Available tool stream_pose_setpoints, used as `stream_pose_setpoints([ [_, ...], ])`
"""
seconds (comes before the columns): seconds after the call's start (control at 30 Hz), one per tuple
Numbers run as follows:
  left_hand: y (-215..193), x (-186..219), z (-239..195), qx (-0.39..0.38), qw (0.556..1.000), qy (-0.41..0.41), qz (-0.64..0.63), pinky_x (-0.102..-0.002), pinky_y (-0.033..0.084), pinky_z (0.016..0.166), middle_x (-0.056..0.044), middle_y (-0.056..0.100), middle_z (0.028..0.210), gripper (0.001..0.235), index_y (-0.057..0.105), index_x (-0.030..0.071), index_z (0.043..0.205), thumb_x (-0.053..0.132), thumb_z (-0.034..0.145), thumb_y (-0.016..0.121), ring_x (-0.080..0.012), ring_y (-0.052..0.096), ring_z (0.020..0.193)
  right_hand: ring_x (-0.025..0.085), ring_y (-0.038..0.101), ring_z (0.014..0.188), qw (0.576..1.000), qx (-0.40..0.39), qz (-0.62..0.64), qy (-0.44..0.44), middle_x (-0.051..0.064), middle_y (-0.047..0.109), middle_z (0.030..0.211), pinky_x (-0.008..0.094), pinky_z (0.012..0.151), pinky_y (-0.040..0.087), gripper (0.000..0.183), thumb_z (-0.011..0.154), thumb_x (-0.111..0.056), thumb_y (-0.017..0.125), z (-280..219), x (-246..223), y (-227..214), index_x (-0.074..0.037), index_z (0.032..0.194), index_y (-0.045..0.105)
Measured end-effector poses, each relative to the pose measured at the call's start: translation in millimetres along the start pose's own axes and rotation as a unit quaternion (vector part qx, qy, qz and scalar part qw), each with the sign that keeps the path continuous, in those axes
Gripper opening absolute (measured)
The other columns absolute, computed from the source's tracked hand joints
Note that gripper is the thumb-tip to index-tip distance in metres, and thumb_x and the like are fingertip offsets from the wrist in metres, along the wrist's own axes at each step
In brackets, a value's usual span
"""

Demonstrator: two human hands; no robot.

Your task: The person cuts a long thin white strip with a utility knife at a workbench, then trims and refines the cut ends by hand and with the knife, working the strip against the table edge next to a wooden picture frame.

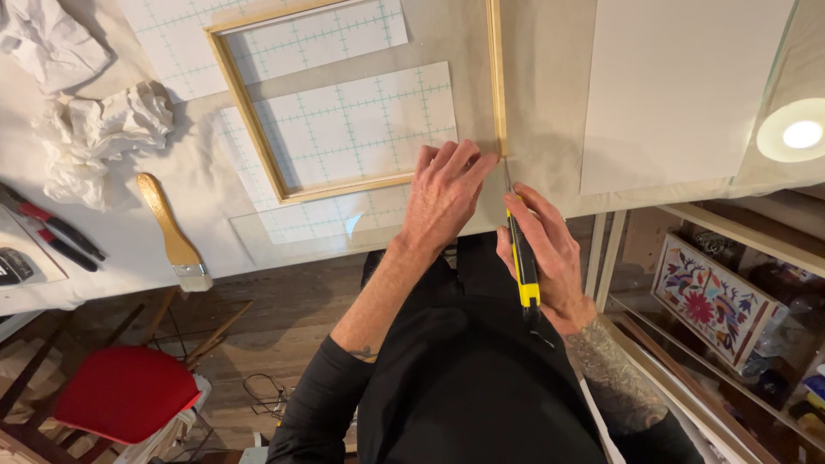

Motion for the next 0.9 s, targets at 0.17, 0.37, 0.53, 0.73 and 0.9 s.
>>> stream_pose_setpoints([
  [0.17,2.9,-0.7,0.4,0.000,1.000,0.008,0.004,-0.041,0.045,0.087,-0.003,0.056,0.101,0.031,0.067,0.012,0.115,0.003,0.086,0.071,-0.0218,0.059,0.095,0.036,0.067,0.120,0.999,-0.034,-0.004,-0.005,0.018,0.061,0.140,0.043,0.098,0.058,0.048,0.093,-0.001,0.073,10.2,-1.4,-0.5,-0.003,0.138,0.059],
  [0.37,1.5,1.7,2.3,0.006,1.000,0.020,0.012,-0.041,0.044,0.086,-0.003,0.056,0.100,0.031,0.067,0.013,0.116,0.003,0.087,0.070,-0.0208,0.059,0.094,0.037,0.066,0.121,0.999,-0.045,0.003,0.008,0.018,0.061,0.141,0.043,0.100,0.057,0.046,0.094,-0.003,0.073,11.1,0.2,0.2,-0.003,0.138,0.059],
  [0.53,-0.3,3.4,2.7,-0.001,1.000,0.024,0.014,-0.041,0.044,0.086,-0.003,0.056,0.098,0.032,0.067,0.013,0.116,0.002,0.086,0.070,-0.0207,0.059,0.093,0.038,0.065,0.121,0.998,-0.057,0.012,0.013,0.019,0.060,0.142,0.043,0.096,0.057,0.046,0.094,-0.003,0.072,14.6,-3.2,-2.4,-0.003,0.138,0.059],
  [0.73,1.7,5.0,3.8,-0.012,0.999,0.024,0.017,-0.041,0.044,0.087,-0.003,0.055,0.098,0.034,0.067,0.013,0.117,0.002,0.086,0.069,-0.0208,0.059,0.093,0.037,0.066,0.119,0.998,-0.056,0.011,0.018,0.017,0.061,0.142,0.042,0.091,0.059,0.046,0.094,-0.004,0.072,12.4,1.5,-2.5,-0.004,0.138,0.059],
  [0.9,3.6,4.4,3.9,-0.015,1.000,0.020,0.017,-0.041,0.044,0.088,-0.002,0.055,0.097,0.033,0.067,0.013,0.118,0.002,0.087,0.070,-0.0200,0.059,0.094,0.037,0.066,0.119,0.998,-0.063,0.020,0.019,0.017,0.061,0.142,0.042,0.091,0.059,0.047,0.094,-0.004,0.072,12.2,3.5,-3.0,-0.004,0.138,0.058],
])
Point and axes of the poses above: each hand's wrist, its own z-axis towards the middle knuckle, its own y-axis out of the palm, x = y × z, the point moved 5 cm from there along z, towards the middle knuckle
